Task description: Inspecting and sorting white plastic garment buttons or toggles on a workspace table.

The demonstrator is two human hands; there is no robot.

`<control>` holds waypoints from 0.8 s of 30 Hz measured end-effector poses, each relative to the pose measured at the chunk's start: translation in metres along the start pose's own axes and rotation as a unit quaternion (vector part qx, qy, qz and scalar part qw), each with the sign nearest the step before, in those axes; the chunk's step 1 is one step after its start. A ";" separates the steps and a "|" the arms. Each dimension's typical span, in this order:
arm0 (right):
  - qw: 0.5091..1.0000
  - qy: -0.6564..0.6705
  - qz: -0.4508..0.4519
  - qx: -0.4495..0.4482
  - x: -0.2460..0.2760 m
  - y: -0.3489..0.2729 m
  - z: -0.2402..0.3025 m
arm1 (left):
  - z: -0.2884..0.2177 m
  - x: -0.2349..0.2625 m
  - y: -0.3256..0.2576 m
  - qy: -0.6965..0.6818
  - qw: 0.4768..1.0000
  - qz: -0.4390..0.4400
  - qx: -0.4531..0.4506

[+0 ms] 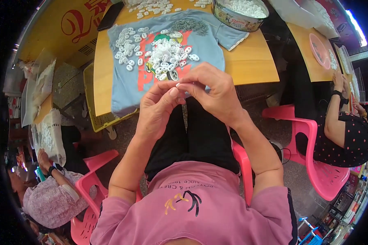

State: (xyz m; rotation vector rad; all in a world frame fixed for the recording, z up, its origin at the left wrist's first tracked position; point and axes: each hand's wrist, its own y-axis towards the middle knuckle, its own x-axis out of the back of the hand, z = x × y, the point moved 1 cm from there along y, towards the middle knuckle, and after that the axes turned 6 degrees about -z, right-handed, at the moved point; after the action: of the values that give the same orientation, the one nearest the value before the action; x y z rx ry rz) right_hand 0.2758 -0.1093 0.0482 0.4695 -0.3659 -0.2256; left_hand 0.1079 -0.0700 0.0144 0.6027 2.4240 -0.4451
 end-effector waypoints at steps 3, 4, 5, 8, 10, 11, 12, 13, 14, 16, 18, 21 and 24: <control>0.995 -0.070 0.021 0.071 0.004 0.007 0.001 | 0.002 0.002 0.005 0.023 1.000 0.005 0.001; 0.991 -0.084 0.028 0.096 0.004 0.010 0.001 | 0.002 0.002 0.007 0.023 1.000 0.006 0.005; 0.991 -0.085 0.029 0.096 0.004 0.013 0.000 | 0.001 0.003 0.009 0.022 1.000 0.006 0.006; 0.996 -0.038 0.066 0.048 0.006 0.023 -0.010 | 0.001 0.008 0.015 0.027 1.000 0.003 -0.001; 0.993 -0.025 0.098 0.065 0.007 0.038 -0.021 | 0.000 0.010 0.019 0.086 0.996 -0.021 -0.030; 0.993 -0.025 0.099 0.065 0.009 0.046 -0.028 | -0.001 0.010 0.020 0.085 0.996 -0.021 -0.030; 0.992 -0.088 0.081 0.046 0.010 0.056 -0.037 | -0.001 0.010 0.021 0.105 0.993 -0.017 -0.043; 0.987 -0.147 0.065 0.026 0.010 0.066 -0.048 | -0.002 0.012 0.022 0.127 0.990 -0.015 -0.055; 0.978 -0.195 0.062 0.035 0.014 0.076 -0.059 | -0.001 0.013 0.023 0.127 0.990 -0.012 -0.051; 0.962 -0.261 0.045 0.060 0.018 0.095 -0.083 | 0.002 0.016 0.026 0.133 0.990 -0.012 -0.049; 0.941 -0.326 0.025 0.085 0.023 0.109 -0.098 | 0.003 0.018 0.029 0.138 0.989 -0.010 -0.046; 0.881 -0.457 0.020 0.118 0.024 0.117 -0.108 | 0.002 0.022 0.031 0.133 0.990 -0.009 -0.047; 0.865 -0.491 0.079 0.066 0.025 0.109 -0.102 | 0.002 0.024 0.032 0.120 0.992 -0.014 -0.032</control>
State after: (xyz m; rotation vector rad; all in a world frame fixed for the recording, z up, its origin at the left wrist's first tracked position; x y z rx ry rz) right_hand 0.3525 0.0188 0.0234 0.4273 -1.4266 -0.2693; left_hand 0.1080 -0.0369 -0.0078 0.6258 2.6658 -0.3215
